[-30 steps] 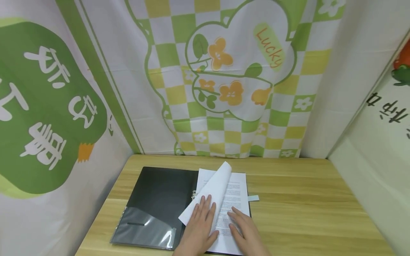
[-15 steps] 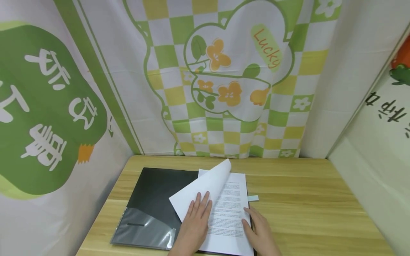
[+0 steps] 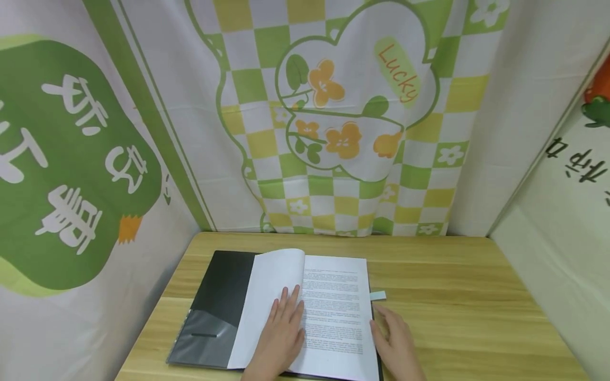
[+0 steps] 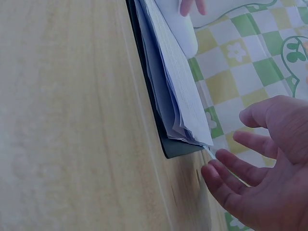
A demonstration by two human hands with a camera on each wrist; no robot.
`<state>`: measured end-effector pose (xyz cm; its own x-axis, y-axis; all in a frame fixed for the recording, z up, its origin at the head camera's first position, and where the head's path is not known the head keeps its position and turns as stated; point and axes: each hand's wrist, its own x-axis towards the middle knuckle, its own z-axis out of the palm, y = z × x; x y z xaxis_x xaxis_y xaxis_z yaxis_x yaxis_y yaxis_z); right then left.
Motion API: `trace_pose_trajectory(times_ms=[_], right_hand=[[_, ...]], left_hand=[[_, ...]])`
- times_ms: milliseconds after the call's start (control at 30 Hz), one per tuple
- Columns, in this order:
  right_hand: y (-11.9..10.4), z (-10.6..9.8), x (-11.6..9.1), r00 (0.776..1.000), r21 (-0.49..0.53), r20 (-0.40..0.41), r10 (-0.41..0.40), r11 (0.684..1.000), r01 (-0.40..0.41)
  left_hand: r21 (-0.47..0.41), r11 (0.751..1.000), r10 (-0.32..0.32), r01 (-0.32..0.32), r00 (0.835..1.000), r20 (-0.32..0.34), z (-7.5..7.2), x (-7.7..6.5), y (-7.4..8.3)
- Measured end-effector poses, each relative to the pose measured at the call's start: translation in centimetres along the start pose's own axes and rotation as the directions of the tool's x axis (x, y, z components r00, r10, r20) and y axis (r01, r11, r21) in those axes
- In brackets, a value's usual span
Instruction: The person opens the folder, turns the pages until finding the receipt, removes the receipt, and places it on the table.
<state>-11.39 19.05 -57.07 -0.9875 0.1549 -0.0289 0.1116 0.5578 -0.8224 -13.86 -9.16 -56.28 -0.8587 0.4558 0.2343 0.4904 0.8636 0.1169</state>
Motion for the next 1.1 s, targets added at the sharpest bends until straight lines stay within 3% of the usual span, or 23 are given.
trace_pose_trajectory(times_ms=[300,500,767,1100], right_hand=[[-0.3,0.3,0.5,0.994,0.051,0.045,0.095,0.994,-0.098],[-0.3,0.5,0.5,0.995,0.051,0.045,0.091,0.994,-0.093],[-0.6,0.5,0.5,0.989,0.042,0.076,0.124,0.991,-0.127],[-0.6,0.5,0.4,0.988,0.054,0.081,0.134,0.989,-0.138]], left_hand=[[-0.14,0.985,-0.09,0.105,0.99,0.108,-0.7,-0.5,-1.4],[-0.229,0.955,-0.15,0.188,0.973,0.173,-0.5,-0.7,-1.8],[-0.283,0.937,-0.15,0.203,0.969,0.198,-0.5,-0.8,-2.2],[-0.319,0.913,-0.177,0.254,0.951,0.252,0.6,-1.2,-2.8]])
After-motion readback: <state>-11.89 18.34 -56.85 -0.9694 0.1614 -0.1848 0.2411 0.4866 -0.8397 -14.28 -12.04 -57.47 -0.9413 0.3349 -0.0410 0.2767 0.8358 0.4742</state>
